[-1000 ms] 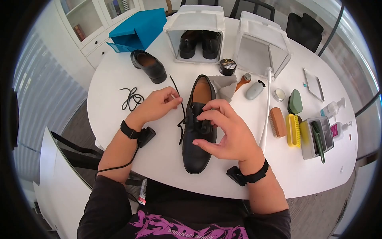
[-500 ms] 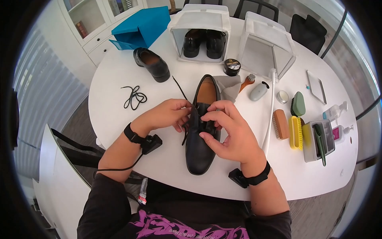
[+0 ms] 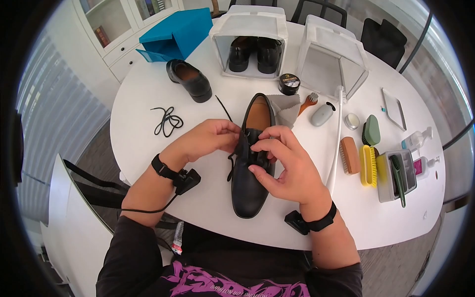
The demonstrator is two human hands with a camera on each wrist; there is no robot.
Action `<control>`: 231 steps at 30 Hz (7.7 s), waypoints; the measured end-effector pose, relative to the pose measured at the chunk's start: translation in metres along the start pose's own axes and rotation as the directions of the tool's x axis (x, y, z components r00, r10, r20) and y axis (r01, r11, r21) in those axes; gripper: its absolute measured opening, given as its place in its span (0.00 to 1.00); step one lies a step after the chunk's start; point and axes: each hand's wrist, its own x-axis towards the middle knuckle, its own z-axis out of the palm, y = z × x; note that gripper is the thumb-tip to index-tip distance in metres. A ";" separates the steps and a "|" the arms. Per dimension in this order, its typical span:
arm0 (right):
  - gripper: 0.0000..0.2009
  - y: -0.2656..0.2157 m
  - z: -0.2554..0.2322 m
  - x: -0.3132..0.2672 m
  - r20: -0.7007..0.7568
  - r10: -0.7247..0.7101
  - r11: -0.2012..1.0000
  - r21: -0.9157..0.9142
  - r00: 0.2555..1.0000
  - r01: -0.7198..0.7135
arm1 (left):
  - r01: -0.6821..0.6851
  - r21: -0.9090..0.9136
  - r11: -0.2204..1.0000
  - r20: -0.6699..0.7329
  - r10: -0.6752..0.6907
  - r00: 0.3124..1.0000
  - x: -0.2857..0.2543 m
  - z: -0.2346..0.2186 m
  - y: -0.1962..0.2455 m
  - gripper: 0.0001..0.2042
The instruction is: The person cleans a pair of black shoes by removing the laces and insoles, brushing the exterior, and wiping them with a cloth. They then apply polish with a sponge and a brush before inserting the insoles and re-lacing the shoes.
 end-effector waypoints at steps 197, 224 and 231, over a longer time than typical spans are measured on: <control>0.07 0.021 -0.011 -0.006 0.050 0.391 0.855 0.349 0.919 -0.383 | -0.451 0.730 0.513 -0.040 0.691 0.722 -0.037 0.062 0.044 0.18; 0.09 0.014 -0.013 -0.007 0.062 0.375 0.886 0.271 0.925 -0.377 | -0.354 0.838 0.416 -0.091 0.746 0.660 -0.031 0.077 0.035 0.17; 0.13 0.006 -0.013 -0.006 0.047 0.378 0.901 0.208 0.924 -0.380 | -0.365 0.842 0.398 -0.063 0.744 0.665 -0.035 0.073 0.037 0.17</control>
